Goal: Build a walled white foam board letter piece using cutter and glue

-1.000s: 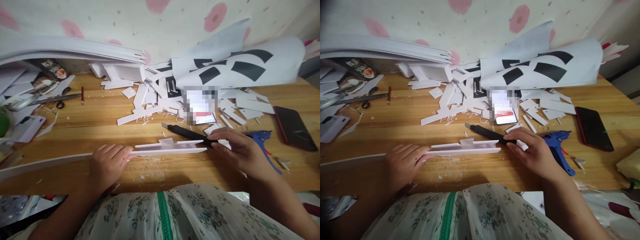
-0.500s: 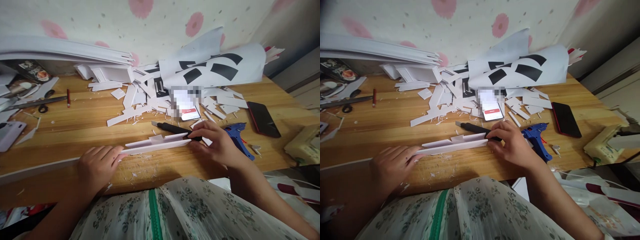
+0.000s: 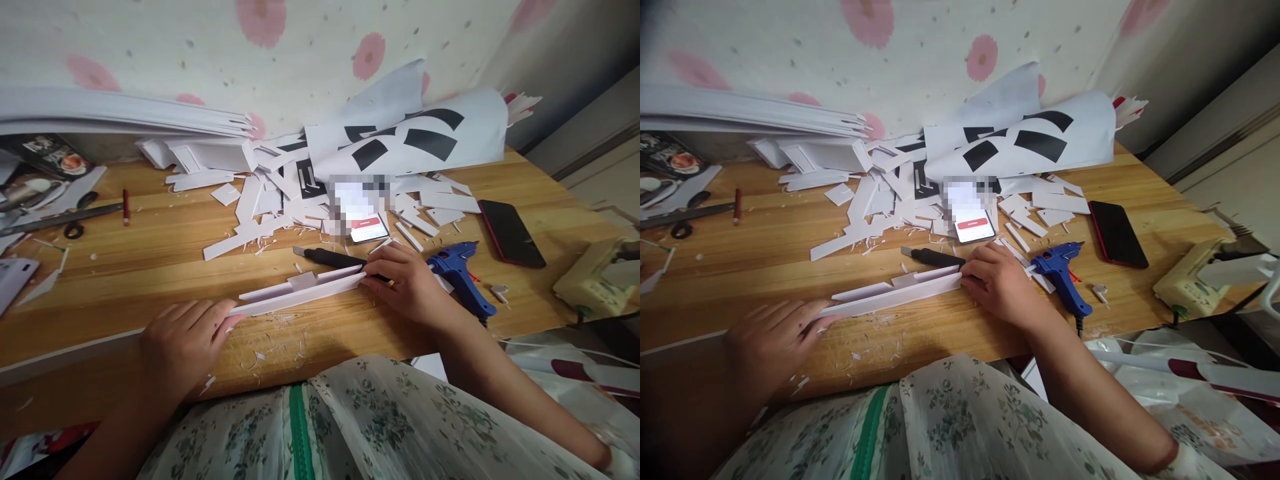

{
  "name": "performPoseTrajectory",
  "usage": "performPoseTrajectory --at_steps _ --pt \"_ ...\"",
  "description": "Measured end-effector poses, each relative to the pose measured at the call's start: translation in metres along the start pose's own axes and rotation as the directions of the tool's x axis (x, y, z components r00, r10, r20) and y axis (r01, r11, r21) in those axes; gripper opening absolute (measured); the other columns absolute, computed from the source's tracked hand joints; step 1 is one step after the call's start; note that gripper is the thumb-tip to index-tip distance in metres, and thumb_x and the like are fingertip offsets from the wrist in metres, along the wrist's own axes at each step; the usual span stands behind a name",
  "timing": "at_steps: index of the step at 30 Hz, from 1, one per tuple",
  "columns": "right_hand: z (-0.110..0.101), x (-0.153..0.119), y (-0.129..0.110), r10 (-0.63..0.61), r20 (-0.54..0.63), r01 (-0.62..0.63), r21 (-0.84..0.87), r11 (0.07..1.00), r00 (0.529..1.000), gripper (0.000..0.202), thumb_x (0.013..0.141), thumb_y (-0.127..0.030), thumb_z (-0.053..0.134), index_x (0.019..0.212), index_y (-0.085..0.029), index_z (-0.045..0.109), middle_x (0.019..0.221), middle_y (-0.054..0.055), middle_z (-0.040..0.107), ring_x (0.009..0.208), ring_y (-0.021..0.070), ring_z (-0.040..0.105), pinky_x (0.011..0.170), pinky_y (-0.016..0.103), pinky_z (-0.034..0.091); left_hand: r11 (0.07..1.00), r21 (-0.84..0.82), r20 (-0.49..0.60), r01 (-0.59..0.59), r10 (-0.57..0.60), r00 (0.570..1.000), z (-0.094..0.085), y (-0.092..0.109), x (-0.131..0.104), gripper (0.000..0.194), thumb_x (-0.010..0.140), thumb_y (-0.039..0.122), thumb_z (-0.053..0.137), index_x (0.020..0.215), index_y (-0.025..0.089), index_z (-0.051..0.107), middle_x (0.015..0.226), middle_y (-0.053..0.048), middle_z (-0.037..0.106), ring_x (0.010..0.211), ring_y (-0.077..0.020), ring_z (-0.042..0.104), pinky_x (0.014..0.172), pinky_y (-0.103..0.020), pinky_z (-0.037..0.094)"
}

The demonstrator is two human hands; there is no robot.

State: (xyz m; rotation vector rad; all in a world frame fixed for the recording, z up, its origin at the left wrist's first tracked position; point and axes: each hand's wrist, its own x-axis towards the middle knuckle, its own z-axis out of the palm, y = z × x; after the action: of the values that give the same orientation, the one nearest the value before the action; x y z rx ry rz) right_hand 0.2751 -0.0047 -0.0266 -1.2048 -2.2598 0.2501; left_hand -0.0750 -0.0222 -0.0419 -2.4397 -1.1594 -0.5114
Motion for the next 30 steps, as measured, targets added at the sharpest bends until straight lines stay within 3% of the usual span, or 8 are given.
performPoseTrajectory --at_steps 5,9,15,19,22,25,27,30 --pt "-0.006 -0.002 0.002 0.000 0.030 -0.002 0.078 0.997 1.000 0.009 0.085 -0.019 0.056 0.093 -0.018 0.062 0.096 0.009 0.061 0.090 0.0205 0.056 0.079 0.038 0.050 1.000 -0.026 -0.017 -0.016 0.016 1.000 -0.002 0.000 0.003 0.010 0.086 0.029 0.061 0.086 0.019 0.060 0.068 0.000 0.068 0.058 -0.0172 0.060 0.058 -0.031 0.038" --pt "-0.004 -0.005 0.005 0.098 0.079 -0.091 -0.084 0.992 0.992 0.028 0.083 -0.019 0.056 0.111 -0.016 0.058 0.109 0.014 0.060 0.100 0.0256 0.058 0.085 0.044 0.051 0.999 -0.044 -0.037 -0.007 0.005 0.999 -0.003 0.002 0.006 0.010 0.088 0.029 0.058 0.086 0.020 0.060 0.068 0.001 0.068 0.058 -0.0162 0.060 0.059 -0.030 0.037" --pt "0.000 -0.001 0.001 0.136 0.140 -0.108 -0.190 0.976 0.981 0.042 0.080 -0.011 0.052 0.121 -0.018 0.058 0.103 0.011 0.065 0.093 0.0251 0.063 0.079 0.043 0.054 0.997 -0.073 -0.101 -0.016 0.008 0.995 -0.004 0.004 0.010 0.016 0.093 0.026 0.050 0.085 0.019 0.061 0.069 0.002 0.069 0.060 -0.0146 0.061 0.062 -0.029 0.037" --pt "-0.016 -0.008 0.004 0.170 -0.020 -0.171 -0.036 0.985 0.985 0.037 0.088 -0.020 0.050 0.125 -0.025 0.057 0.110 0.009 0.063 0.097 0.0212 0.063 0.082 0.035 0.053 0.996 -0.084 -0.103 0.005 -0.013 0.995 -0.002 0.006 0.010 0.019 0.094 0.028 0.047 0.085 0.019 0.061 0.067 0.003 0.067 0.060 -0.0143 0.060 0.063 -0.029 0.036" --pt "-0.027 -0.016 0.004 0.270 -0.214 -0.206 0.280 0.938 0.939 0.039 0.090 -0.024 0.050 0.128 -0.033 0.053 0.094 0.004 0.066 0.074 0.0154 0.064 0.066 0.029 0.055 0.995 -0.099 -0.100 0.022 -0.031 0.995 0.001 0.006 0.008 0.020 0.095 0.028 0.046 0.086 0.020 0.061 0.067 0.003 0.067 0.060 -0.0147 0.060 0.062 -0.030 0.034" --pt "-0.031 -0.017 -0.010 0.327 -0.107 -0.158 0.712 0.684 0.939 0.043 0.095 -0.026 0.041 0.135 -0.040 0.044 0.082 0.002 0.066 0.054 0.0125 0.060 0.050 0.027 0.052 0.993 -0.108 -0.084 0.043 -0.053 0.995 0.003 0.006 0.007 0.020 0.094 0.028 0.047 0.085 0.019 0.062 0.066 0.003 0.066 0.060 -0.0152 0.058 0.061 -0.030 0.033" --pt "-0.032 -0.016 -0.026 0.246 0.021 -0.159 0.816 0.555 0.969 0.038 0.094 -0.027 0.043 0.127 -0.041 0.052 0.087 0.003 0.067 0.053 0.0137 0.063 0.047 0.027 0.052 0.992 -0.108 -0.060 0.058 -0.065 0.996 0.001 0.006 0.007 0.020 0.094 0.029 0.047 0.084 0.019 0.062 0.063 0.002 0.064 0.059 -0.0153 0.057 0.060 -0.030 0.032" --pt "-0.034 -0.018 -0.045 0.107 0.077 -0.129 0.731 0.670 0.991 0.031 0.091 -0.046 0.042 0.117 -0.041 0.058 0.086 0.004 0.069 0.066 0.0207 0.070 0.057 0.032 0.057 0.991 -0.100 -0.010 0.086 -0.087 0.996 -0.003 0.008 0.007 0.022 0.093 0.030 0.048 0.081 0.019 0.063 0.063 0.002 0.064 0.059 -0.0154 0.056 0.059 -0.030 0.031"
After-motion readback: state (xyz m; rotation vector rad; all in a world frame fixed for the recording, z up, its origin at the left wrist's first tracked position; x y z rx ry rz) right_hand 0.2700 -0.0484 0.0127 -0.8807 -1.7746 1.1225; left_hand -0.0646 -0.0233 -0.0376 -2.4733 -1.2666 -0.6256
